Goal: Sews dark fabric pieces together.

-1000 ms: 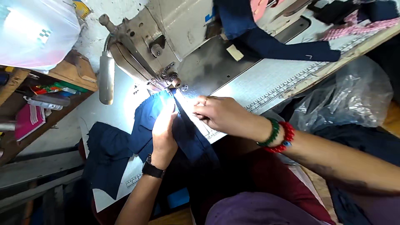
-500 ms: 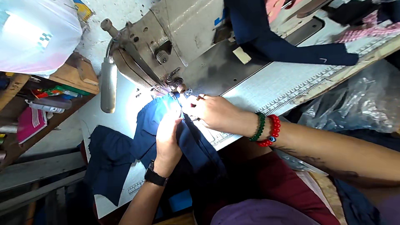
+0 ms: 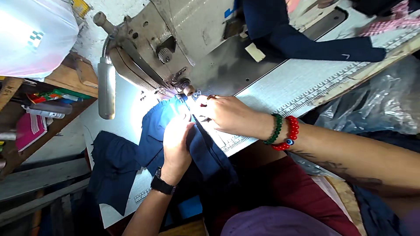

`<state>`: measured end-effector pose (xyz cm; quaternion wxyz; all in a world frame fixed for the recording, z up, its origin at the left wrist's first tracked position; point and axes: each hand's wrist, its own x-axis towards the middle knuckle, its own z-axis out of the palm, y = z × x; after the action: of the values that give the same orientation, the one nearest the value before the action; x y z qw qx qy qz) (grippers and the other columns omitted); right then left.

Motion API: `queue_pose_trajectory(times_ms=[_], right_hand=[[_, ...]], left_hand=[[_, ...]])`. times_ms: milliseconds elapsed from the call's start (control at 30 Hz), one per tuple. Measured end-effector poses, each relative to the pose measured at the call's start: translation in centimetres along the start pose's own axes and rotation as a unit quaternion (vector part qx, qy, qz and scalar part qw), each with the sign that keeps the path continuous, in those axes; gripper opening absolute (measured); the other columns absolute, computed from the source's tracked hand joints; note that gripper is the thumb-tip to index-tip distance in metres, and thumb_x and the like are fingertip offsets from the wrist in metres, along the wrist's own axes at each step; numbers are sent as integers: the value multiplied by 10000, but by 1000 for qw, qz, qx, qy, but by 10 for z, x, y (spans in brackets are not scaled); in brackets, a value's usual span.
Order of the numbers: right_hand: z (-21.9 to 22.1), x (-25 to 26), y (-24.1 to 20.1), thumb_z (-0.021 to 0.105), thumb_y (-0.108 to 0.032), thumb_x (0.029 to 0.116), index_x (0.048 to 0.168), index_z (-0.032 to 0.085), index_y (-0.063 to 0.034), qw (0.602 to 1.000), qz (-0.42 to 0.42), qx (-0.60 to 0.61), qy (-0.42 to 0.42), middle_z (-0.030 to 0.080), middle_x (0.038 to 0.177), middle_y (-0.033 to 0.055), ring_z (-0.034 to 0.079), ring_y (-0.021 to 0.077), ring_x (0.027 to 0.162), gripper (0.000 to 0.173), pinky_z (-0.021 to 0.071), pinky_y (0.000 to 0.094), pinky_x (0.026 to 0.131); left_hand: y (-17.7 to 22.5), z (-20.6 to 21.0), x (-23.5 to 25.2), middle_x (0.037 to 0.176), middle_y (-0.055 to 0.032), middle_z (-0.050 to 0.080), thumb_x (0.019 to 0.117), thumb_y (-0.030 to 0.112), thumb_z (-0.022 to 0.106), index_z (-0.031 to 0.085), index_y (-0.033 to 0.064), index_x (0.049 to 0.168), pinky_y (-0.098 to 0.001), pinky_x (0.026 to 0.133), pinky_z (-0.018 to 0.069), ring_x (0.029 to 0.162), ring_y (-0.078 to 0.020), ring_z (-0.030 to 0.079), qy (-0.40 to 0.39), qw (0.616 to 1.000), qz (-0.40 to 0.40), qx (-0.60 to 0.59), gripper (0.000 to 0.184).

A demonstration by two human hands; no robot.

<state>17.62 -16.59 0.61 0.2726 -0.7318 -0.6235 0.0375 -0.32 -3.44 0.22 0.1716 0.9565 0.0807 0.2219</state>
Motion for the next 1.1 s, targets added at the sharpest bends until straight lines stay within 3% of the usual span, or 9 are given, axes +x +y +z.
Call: queue_pose_trajectory(times_ms=[167,300,500,667,767,867,967,1100], right_hand=[[1,0,-1,673,-94,877,1163,759,-165,1000,4,-3,6,665,1152,107,669,285,926,307,553,439,686],[5,-1,0,644,-75,888,1203,748,-156,1000,-10,-11,6,671,1192,115,671,302,979,341,559,440,707],[7,-4,-1,641,-48,894,1208,739,-124,999,-36,-33,17,706,1109,158,689,352,1019,338,579,458,754],[7,-4,-2,650,-80,886,1155,742,-151,999,-17,-33,12,688,1084,150,679,353,974,293,561,468,677],[5,-4,-4,644,-74,902,1227,733,-161,999,1,-38,-1,666,1253,152,675,354,1016,348,564,472,682],[7,-3,-3,642,-43,878,1187,741,-152,999,-8,-35,13,659,1213,137,670,342,995,342,561,456,665],[7,-3,-3,625,-67,908,1230,728,-151,999,-9,-40,4,669,1240,157,675,361,1033,348,569,469,702],[10,-4,-2,622,-69,911,1139,749,-93,998,-19,-53,9,678,1195,144,671,350,1029,262,571,465,704]], left_hand=[[1,-2,1,1339,-93,682,922,21,616,745,86,1161,-443,1159,405,1335,-234,576,-17,1000,9,23,279],[0,-7,3,1285,-108,686,885,12,652,729,65,1175,-413,1117,457,1269,-222,602,2,1000,-5,-21,305],[-3,-4,2,1304,-113,684,899,8,622,733,74,1179,-428,1130,425,1283,-241,592,-10,1000,17,6,307],[-1,-3,2,1338,-114,677,906,0,605,752,93,1150,-454,1149,397,1334,-258,569,-31,998,26,40,300],[-1,-3,2,1339,-113,680,907,-9,586,757,91,1136,-462,1156,385,1338,-259,570,-33,998,33,47,302],[-1,-4,2,1329,-118,682,907,-26,565,748,78,1155,-447,1146,393,1316,-256,580,-17,999,33,39,325],[-1,-5,4,1329,-109,681,911,-29,560,747,83,1162,-441,1141,394,1314,-248,577,-20,998,32,41,332],[0,-6,6,1314,-106,689,920,-23,575,757,87,1125,-455,1115,419,1302,-262,585,-39,996,53,63,295]])
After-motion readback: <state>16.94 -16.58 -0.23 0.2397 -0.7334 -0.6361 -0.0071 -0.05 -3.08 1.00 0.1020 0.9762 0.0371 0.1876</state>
